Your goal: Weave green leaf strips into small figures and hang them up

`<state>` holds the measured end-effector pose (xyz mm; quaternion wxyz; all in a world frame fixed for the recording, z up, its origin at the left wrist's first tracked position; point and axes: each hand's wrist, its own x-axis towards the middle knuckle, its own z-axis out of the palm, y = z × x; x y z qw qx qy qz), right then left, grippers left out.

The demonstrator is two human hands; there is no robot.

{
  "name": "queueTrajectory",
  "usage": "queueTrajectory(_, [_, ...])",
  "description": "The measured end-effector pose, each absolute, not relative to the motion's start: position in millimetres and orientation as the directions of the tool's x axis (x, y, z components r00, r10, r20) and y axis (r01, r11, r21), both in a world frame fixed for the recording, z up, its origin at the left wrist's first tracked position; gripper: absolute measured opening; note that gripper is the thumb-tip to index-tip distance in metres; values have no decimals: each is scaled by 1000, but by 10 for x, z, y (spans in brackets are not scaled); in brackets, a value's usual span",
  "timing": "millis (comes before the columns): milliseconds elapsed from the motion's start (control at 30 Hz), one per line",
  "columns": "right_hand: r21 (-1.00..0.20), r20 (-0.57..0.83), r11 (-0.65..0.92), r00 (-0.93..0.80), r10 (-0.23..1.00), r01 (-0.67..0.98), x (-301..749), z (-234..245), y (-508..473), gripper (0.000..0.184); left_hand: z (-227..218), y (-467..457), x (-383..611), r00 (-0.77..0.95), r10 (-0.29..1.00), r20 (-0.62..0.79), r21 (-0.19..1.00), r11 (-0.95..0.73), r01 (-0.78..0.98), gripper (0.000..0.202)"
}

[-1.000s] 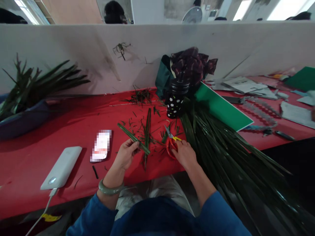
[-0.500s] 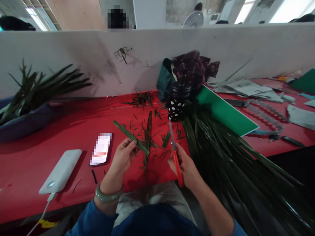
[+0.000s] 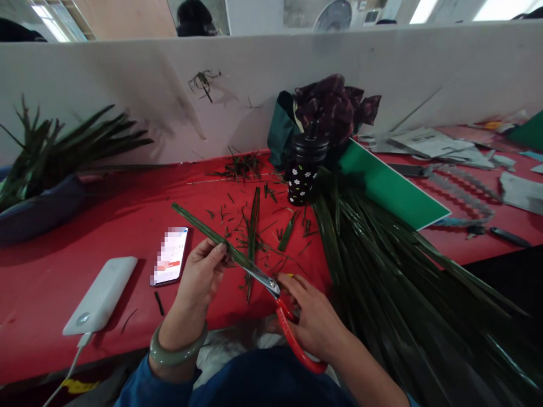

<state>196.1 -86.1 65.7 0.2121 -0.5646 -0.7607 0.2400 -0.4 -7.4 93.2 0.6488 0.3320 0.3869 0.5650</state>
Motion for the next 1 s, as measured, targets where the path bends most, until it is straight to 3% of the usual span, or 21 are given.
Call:
queueTrajectory(167, [-584,83,287,-296,952,759,1984,610,-869,58,905,-80,8,80,991,-110,864,135,-485,7])
queueTrajectory(433, [-651,107,279,-279,954,706,1958,576,-913,48,907,-81,9,106,984,-142,860,176,-478,11])
queueTrajectory(733, [-630,17,195,-238,971,751,1949,605,-925,58,846,-115,74,149,965,-216,880,259,-399,13])
queueTrajectory(1000, [-639,76,203,-201,977,742,1960,536,-981,54,833,-153,152,212,953,-218,889,283,-360,12])
